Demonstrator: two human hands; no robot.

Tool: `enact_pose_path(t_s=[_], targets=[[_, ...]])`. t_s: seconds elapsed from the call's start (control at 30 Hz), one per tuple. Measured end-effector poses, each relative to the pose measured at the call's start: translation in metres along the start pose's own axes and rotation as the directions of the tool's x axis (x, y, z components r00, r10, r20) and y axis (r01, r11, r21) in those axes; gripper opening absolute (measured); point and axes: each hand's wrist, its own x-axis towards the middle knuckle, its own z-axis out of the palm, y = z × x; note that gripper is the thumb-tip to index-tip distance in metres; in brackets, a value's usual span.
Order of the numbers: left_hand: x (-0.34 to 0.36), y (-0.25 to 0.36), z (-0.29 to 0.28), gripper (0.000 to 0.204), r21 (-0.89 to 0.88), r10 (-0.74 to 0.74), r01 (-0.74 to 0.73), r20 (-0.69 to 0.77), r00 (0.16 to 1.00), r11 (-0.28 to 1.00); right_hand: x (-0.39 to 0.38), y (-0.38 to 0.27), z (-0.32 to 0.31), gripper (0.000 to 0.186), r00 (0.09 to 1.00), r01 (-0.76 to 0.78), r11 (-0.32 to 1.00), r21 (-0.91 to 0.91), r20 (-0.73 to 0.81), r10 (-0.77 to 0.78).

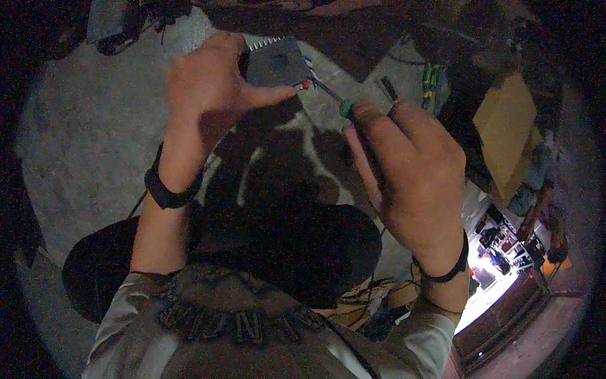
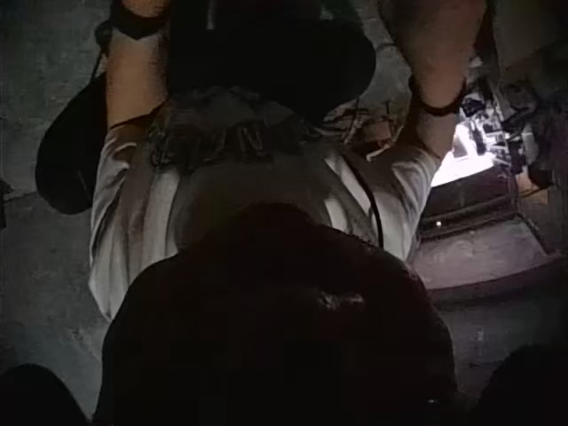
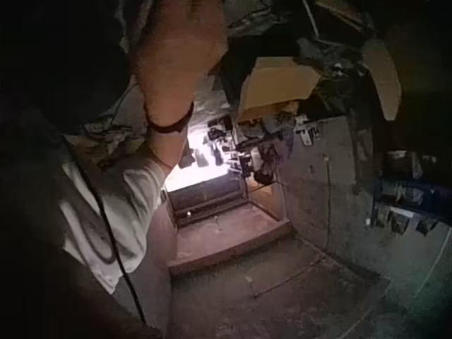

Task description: Using a screwdriver and wrench to work on an electronic motor controller or power supply unit.

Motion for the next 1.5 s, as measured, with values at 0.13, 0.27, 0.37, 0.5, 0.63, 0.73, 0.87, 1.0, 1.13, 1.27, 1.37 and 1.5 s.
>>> enact_pose_path(t_s=[0.13,0.27,0.37,0.5,0.63,0.73,0.87,1.0,1.13,1.27,1.37,1.5], targets=[[-0.009,-0.003,0.016,0.076,-0.014,-0.020,0.020,0.026,0.999,1.000,0.000,-0.003,0.010,0.023,0.997,-0.057,0.973,0.222,-0.041,0.067],[0.000,0.004,0.057,0.076,-0.036,0.010,-0.012,-0.066,0.998,0.999,-0.012,0.014,0.048,0.021,0.952,-0.294,0.897,0.329,0.014,0.306],[0.014,0.009,0.088,0.074,-0.085,0.043,-0.052,-0.110,0.993,0.995,-0.008,0.039,0.070,0.018,0.976,-0.187,0.965,0.185,-0.073,0.204],[0.002,0.003,0.040,0.074,-0.001,0.013,-0.013,-0.021,1.000,1.000,-0.010,0.023,0.041,0.018,0.988,-0.004,0.992,0.124,-0.154,0.023],[-0.008,0.006,0.011,0.074,0.008,0.056,-0.055,-0.096,0.994,0.998,-0.014,0.007,0.014,0.022,0.992,0.021,0.998,0.065,-0.124,-0.013],[-0.006,0.005,0.007,0.074,-0.018,0.025,-0.027,-0.090,0.996,0.999,-0.015,0.007,0.014,0.028,0.988,0.071,0.996,0.056,-0.144,-0.062],[-0.005,0.002,0.007,0.074,-0.010,0.019,-0.020,-0.075,0.997,1.000,-0.019,0.009,0.015,0.035,0.991,0.085,0.996,0.001,-0.101,-0.084],[-0.006,0.005,0.001,0.074,-0.008,-0.013,0.012,-0.030,0.999,1.000,-0.024,0.012,0.020,0.035,0.983,0.134,0.990,-0.034,-0.119,-0.137],[-0.007,0.003,0.002,0.073,-0.001,0.011,-0.011,-0.056,0.998,1.000,-0.024,0.009,0.020,0.040,0.968,0.225,0.965,-0.136,-0.080,-0.237],[-0.007,0.006,0.002,0.071,-0.005,0.012,-0.012,-0.066,0.998,1.000,-0.024,0.019,0.019,0.047,0.977,0.193,0.979,-0.059,-0.083,-0.197],[-0.007,0.002,0.001,0.070,-0.008,0.036,-0.037,-0.104,0.994,0.999,-0.022,0.013,0.018,0.043,0.984,0.145,0.989,-0.030,-0.099,-0.147],[-0.007,0.007,0.004,0.069,-0.006,0.014,-0.014,-0.040,0.999,1.000,-0.021,-0.003,0.017,0.032,0.987,-0.148,0.973,0.176,-0.027,0.156]])
